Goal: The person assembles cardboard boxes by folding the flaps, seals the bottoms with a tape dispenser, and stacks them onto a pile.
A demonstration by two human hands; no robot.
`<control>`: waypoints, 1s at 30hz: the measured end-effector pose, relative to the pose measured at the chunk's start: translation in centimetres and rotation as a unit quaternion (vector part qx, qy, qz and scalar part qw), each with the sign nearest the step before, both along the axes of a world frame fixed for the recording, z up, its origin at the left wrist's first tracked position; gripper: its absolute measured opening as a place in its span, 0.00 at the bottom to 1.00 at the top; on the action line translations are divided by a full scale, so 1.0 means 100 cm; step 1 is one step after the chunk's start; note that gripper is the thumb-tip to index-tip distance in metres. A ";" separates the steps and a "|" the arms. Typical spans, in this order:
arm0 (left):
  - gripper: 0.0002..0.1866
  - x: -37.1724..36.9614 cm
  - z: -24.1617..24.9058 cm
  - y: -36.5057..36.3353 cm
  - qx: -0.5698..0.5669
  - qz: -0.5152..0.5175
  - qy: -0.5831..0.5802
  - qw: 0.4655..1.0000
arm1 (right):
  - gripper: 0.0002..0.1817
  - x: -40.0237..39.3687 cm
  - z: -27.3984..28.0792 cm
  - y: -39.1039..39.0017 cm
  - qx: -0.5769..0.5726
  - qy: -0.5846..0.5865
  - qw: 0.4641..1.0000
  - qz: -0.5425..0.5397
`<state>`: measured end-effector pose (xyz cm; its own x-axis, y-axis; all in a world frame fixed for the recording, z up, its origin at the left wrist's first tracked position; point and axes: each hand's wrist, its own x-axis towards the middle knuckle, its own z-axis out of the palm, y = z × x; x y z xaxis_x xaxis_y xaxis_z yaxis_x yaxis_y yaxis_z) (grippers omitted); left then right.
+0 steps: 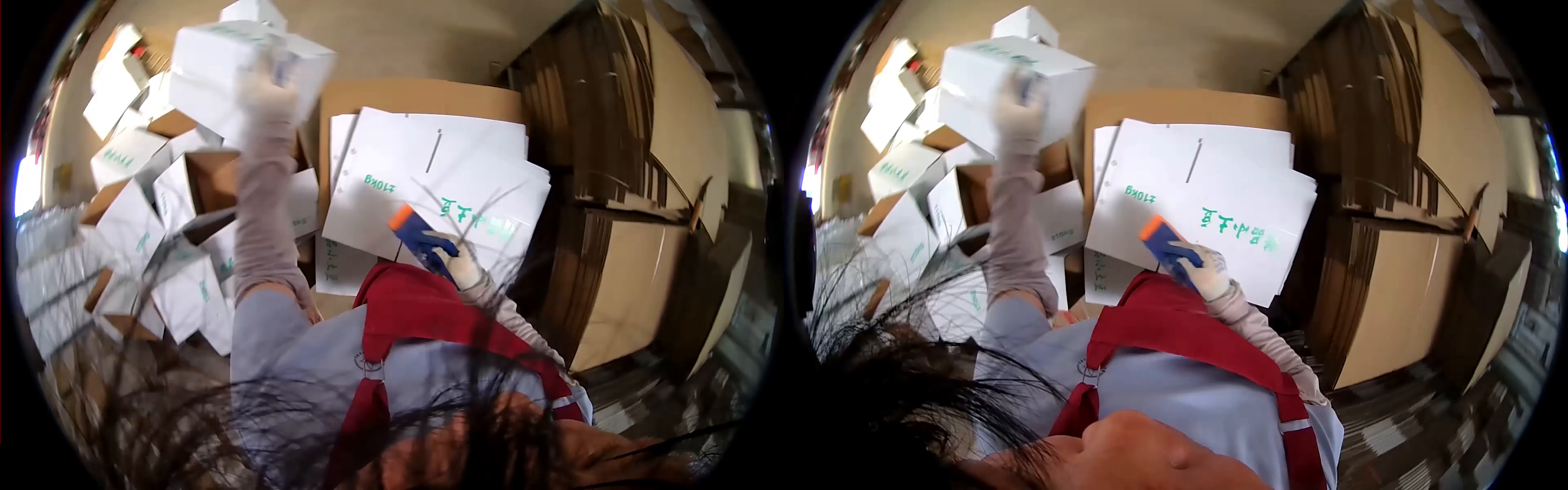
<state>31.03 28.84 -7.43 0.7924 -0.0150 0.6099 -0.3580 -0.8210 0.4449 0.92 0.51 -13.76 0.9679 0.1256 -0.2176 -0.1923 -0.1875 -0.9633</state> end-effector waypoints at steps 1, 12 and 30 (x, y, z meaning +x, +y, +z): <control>0.21 -0.020 -0.016 -0.047 0.074 -0.003 0.096 0.993 | 0.15 -0.022 -0.032 -0.015 -0.012 0.022 0.999 -0.044; 0.34 -0.074 -0.240 -0.278 0.363 -0.340 0.443 0.746 | 0.18 -0.146 0.033 -0.104 -0.030 0.333 0.870 -0.362; 0.08 -0.206 0.094 -0.218 0.433 -0.542 0.181 0.696 | 0.16 0.013 0.190 -0.181 -0.340 -0.238 0.901 -0.127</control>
